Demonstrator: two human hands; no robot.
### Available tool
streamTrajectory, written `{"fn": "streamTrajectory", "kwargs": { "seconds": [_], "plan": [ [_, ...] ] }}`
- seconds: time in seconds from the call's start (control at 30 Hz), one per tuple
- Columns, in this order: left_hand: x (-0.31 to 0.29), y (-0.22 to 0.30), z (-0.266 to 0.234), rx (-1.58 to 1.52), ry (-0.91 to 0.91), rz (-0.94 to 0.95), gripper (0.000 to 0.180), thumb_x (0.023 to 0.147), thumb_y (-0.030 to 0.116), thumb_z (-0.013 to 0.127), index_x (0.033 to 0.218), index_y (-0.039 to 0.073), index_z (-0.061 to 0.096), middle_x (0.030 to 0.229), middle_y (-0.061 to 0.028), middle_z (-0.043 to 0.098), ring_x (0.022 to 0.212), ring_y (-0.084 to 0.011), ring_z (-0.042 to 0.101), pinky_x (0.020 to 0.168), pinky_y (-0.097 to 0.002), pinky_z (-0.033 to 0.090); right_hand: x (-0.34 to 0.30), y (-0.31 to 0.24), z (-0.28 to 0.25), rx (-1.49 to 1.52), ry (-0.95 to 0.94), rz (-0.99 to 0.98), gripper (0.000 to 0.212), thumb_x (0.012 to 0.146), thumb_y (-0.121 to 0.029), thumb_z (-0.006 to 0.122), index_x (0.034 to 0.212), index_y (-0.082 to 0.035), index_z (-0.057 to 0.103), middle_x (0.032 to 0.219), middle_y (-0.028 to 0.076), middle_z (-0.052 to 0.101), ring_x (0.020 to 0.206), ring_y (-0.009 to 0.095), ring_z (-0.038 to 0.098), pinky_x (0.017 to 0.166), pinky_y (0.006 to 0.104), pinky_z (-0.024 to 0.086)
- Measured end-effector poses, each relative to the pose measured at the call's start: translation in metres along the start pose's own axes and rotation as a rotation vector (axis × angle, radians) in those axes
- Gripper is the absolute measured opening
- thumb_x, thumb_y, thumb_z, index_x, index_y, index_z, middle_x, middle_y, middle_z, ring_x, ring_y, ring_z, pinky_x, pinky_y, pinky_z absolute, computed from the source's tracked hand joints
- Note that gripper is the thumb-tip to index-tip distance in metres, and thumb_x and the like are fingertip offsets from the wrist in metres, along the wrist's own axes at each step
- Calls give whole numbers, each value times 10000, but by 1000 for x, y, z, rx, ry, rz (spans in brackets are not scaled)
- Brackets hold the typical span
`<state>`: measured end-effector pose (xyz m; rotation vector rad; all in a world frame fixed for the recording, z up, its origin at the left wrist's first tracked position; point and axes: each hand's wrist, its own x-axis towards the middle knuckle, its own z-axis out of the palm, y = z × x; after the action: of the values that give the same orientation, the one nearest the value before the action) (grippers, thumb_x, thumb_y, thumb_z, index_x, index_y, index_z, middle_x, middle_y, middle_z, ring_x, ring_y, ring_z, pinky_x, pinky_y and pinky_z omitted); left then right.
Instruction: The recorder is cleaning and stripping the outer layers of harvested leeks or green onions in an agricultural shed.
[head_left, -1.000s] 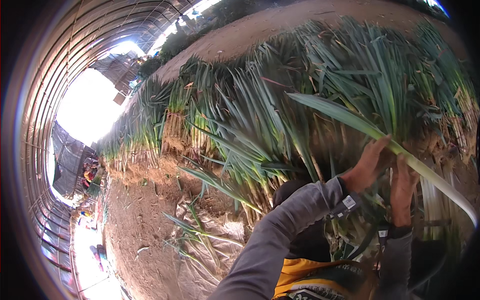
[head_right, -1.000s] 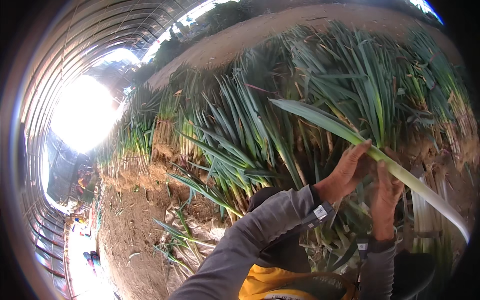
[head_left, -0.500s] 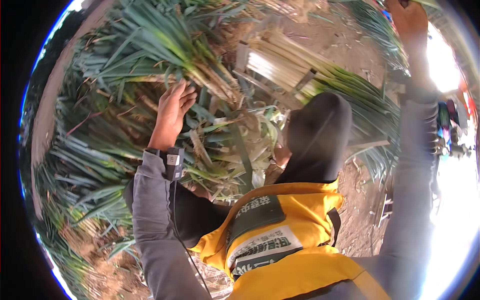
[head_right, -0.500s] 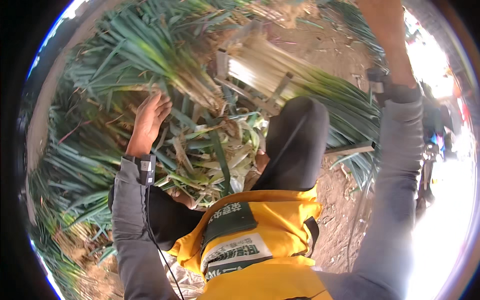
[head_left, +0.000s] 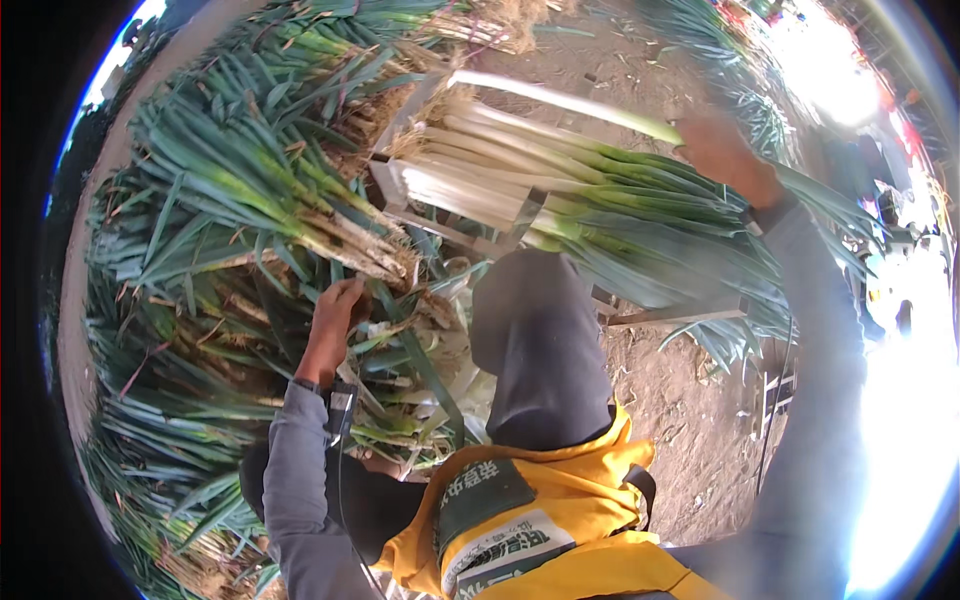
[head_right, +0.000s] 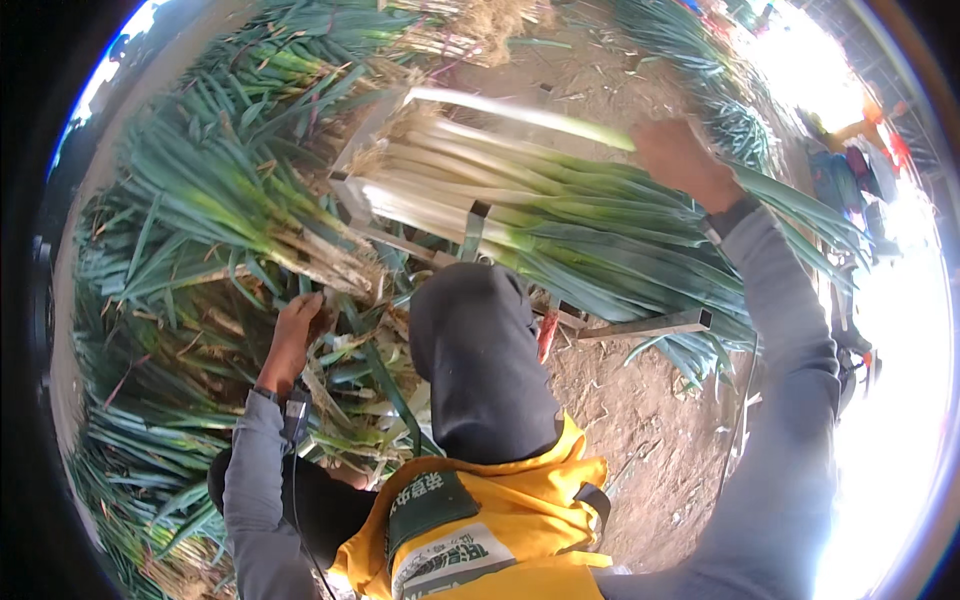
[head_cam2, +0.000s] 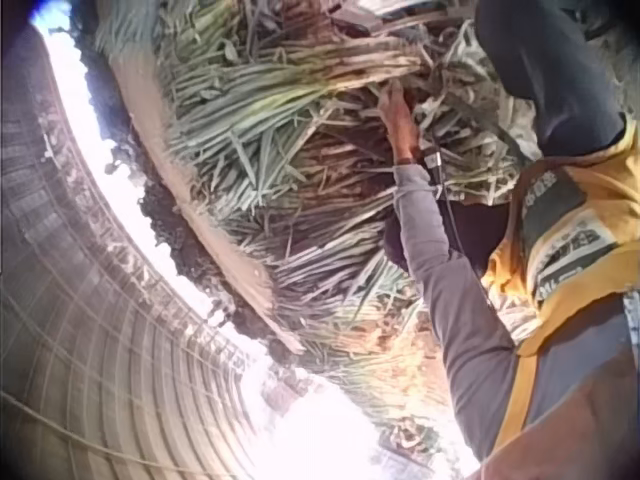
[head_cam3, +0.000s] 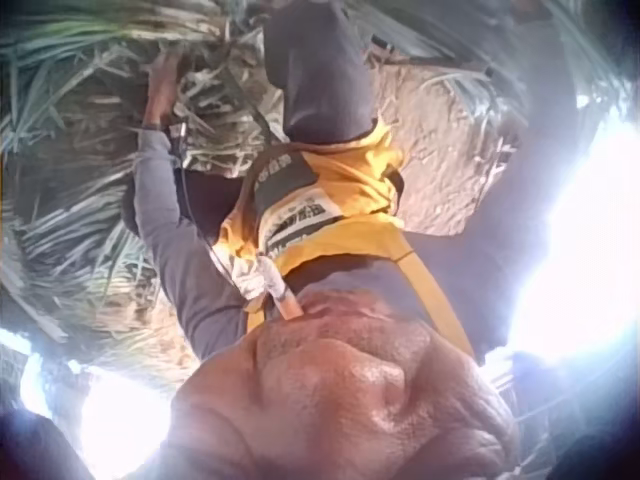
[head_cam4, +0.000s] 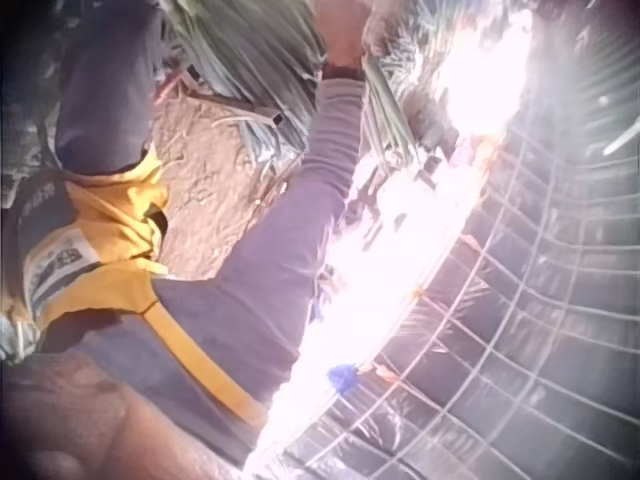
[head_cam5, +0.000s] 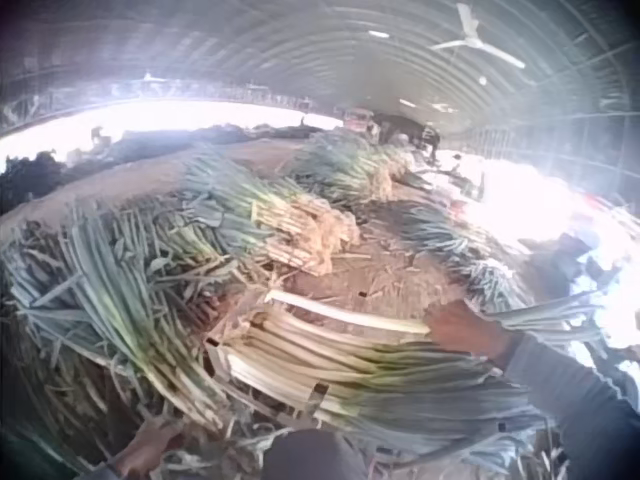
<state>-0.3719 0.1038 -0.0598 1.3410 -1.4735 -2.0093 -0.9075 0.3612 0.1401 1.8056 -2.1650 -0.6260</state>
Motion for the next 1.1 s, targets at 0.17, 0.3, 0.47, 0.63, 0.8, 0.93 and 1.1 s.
{"fn": "streamTrajectory", "kwargs": {
  "seconds": [0.17,0.3,0.47,0.63,0.8,0.93,1.1],
  "plan": [
    [28,-29,-28,-16,45,-125,291,1014,286,617,1124,18,649,951,-35,666,848,-140,643,793,-312,525,53,-11,59,245,9,-66,322,881,-268,716,1046,-5,632,1007,187,634,942,396,637,788,496,508],
    [46,-51,-13,-5,-10,-160,306,1006,266,624,1182,16,616,931,-47,656,820,-155,645,778,-307,536,87,-15,125,345,37,-103,328,915,-332,630,991,-14,651,983,210,631,929,404,639,799,507,505],
    [42,-49,2,54,25,-203,311,996,271,639,1175,19,613,944,-58,652,824,-155,649,762,-314,553,101,-27,145,439,-146,-129,356,932,-362,625,986,-12,667,1017,215,638,958,405,632,839,496,506],
    [43,-42,8,14,6,-222,306,1000,276,638,1168,20,623,967,-52,652,845,-143,644,816,-298,547,97,-31,146,444,-123,-137,368,938,-375,624,1014,-20,685,1030,214,658,958,407,651,849,497,513],
    [22,-8,24,21,-21,-201,308,1002,289,648,1161,26,619,928,-31,640,835,-127,638,795,-282,538,93,-30,127,436,-20,73,353,942,-357,615,941,-13,694,991,213,670,932,415,663,806,514,521],
    [-9,21,35,-24,-31,-165,296,1015,282,625,1149,18,635,907,-14,627,828,-108,620,802,-279,525,110,-45,159,385,-42,-75,316,940,-322,609,918,-21,702,976,224,677,942,413,668,797,515,526],
    [-72,59,34,35,-87,-137,299,1016,275,624,1112,-8,636,911,-21,629,839,-114,613,800,-300,511,109,-86,111,607,-170,-159,301,939,-254,585,1096,-21,694,1071,263,669,945,456,628,852,525,504]
  ]
}}
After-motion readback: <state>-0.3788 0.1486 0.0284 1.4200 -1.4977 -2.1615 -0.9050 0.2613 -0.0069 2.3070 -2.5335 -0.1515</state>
